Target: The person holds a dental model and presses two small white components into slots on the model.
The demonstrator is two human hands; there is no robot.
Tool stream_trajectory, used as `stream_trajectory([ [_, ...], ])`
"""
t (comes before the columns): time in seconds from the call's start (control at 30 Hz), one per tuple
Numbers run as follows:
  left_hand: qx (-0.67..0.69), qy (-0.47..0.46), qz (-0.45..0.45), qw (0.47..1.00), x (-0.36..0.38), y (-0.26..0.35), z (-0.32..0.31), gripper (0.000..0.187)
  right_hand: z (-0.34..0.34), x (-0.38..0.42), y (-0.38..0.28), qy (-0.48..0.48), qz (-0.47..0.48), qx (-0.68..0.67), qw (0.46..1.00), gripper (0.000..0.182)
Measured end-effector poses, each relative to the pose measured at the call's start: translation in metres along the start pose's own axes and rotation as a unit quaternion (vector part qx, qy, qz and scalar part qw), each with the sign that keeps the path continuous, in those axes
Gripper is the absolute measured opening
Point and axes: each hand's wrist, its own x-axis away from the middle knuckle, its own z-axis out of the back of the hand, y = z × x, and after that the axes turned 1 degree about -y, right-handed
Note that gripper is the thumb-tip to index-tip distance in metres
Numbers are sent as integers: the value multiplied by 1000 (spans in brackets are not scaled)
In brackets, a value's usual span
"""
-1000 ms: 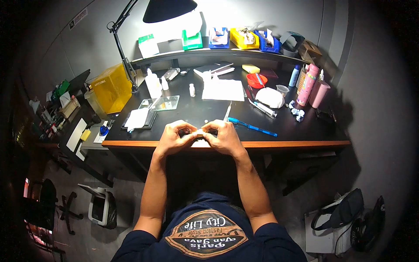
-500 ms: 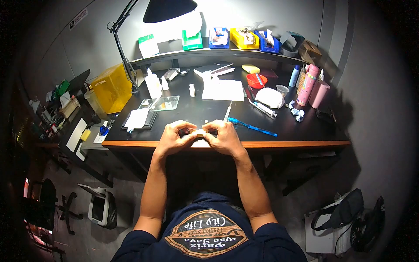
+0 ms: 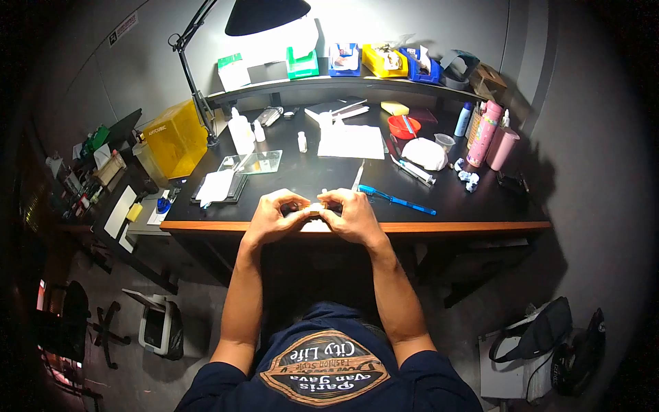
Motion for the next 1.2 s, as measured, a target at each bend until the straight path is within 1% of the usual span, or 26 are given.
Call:
stream_trajectory([
  [0.13,25,15,0,1000,0,-2,-2,37,1,0,-4,-6,-1,5,1000,30],
  [0.23,0,-2,-5,1000,0,-4,0,37,-5,1,4,36,40,-12,998,29],
  [0.33,18,7,-2,1000,0,-4,-2,37,1,0,-1,-8,-2,3,1000,33],
  [0.53,-8,-6,2,1000,0,1,2,35,-5,1,5,24,18,-29,999,32],
  [0.63,22,21,-15,999,0,-2,-3,35,-1,0,2,-6,-1,1,1000,32],
  [0.83,-2,-3,-1,1000,-1,-1,0,37,-3,0,7,11,34,11,999,31],
  [0.93,42,10,8,999,0,-5,-4,38,-1,0,3,-5,15,16,1000,31],
  [1.03,8,-8,13,1000,0,1,0,39,-3,0,6,18,14,-8,1000,34],
  [1.13,20,14,-7,1000,-1,-3,-2,39,0,0,-1,-3,-9,0,1000,33],
  [1.2,8,7,-4,1000,0,-2,-1,38,0,0,-2,0,-6,-7,1000,33],
])
